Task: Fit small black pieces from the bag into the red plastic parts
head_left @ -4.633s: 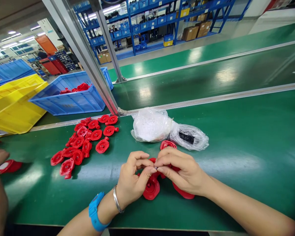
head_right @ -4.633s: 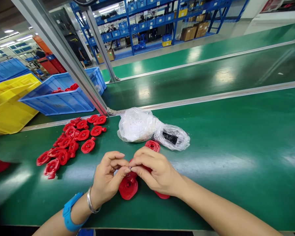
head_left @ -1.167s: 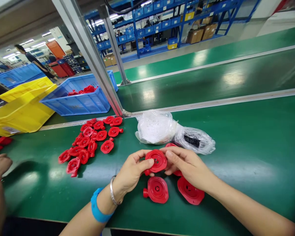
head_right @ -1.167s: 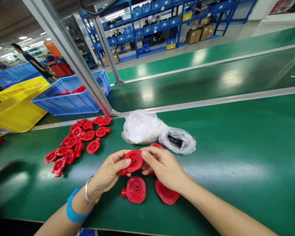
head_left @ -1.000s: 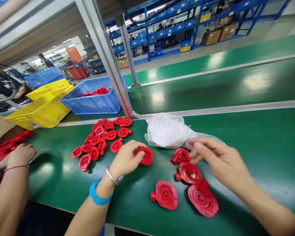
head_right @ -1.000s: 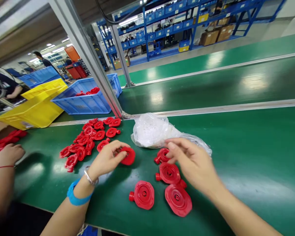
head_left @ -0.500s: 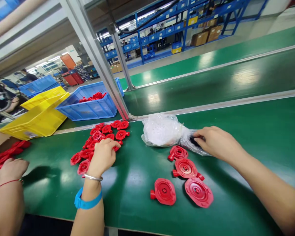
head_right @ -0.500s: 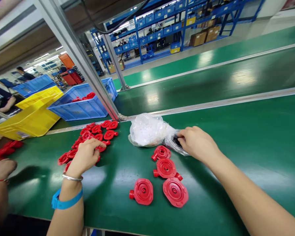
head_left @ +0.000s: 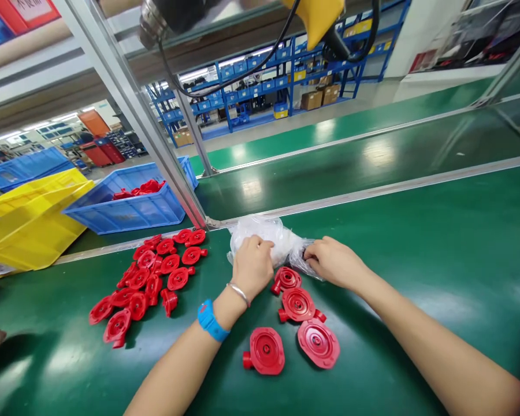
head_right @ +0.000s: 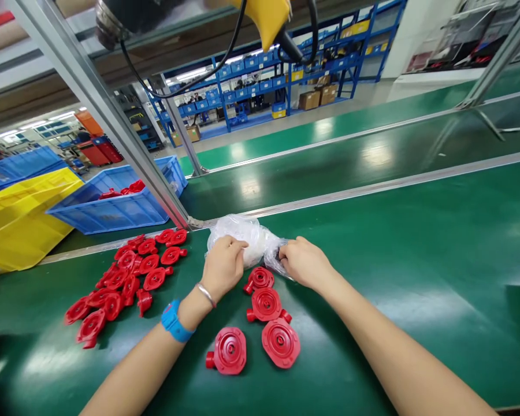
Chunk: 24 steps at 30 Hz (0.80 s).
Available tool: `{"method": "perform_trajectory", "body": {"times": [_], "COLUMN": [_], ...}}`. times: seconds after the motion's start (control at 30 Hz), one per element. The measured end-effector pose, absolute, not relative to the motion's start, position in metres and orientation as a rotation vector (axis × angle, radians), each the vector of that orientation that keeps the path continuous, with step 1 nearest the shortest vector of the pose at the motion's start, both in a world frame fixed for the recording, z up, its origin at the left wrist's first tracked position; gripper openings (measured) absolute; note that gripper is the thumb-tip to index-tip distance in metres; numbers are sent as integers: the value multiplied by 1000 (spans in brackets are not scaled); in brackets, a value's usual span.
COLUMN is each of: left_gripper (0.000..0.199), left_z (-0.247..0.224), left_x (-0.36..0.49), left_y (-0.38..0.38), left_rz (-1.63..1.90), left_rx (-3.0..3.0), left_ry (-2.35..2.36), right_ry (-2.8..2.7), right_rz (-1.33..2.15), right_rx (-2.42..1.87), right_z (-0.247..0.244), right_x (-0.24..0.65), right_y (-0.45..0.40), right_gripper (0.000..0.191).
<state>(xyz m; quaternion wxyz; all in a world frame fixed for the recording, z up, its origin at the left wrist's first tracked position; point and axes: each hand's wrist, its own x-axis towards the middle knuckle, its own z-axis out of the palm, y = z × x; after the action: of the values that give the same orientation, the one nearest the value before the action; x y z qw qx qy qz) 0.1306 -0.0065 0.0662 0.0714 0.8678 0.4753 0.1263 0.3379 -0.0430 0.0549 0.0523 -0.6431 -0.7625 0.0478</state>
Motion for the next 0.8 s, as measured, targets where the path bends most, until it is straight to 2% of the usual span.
{"method": "perform_trajectory", "body": {"times": [0.17,0.3,0.6,0.8], "left_gripper": [20,13,18,9], "left_z": [69,67,70,69], "left_x": [129,126,108,97], "left_y": [30,30,21,9], "left_rz": [167,170,634,893], "left_rx": [2563,2538,2328,1953], "left_ry": [1574,1589,1524,1347], "right_ry": [-2285,-2264,-2173,-2028], "right_rz": [148,129,137,173], "right_rx": [-1923,-1903,-1912,-1880], "right_z": [55,50,50,51], "right_x": [336,336,334,335], "right_y": [-43,-43,-40,-41], "right_gripper": [25,26,25,18]}}
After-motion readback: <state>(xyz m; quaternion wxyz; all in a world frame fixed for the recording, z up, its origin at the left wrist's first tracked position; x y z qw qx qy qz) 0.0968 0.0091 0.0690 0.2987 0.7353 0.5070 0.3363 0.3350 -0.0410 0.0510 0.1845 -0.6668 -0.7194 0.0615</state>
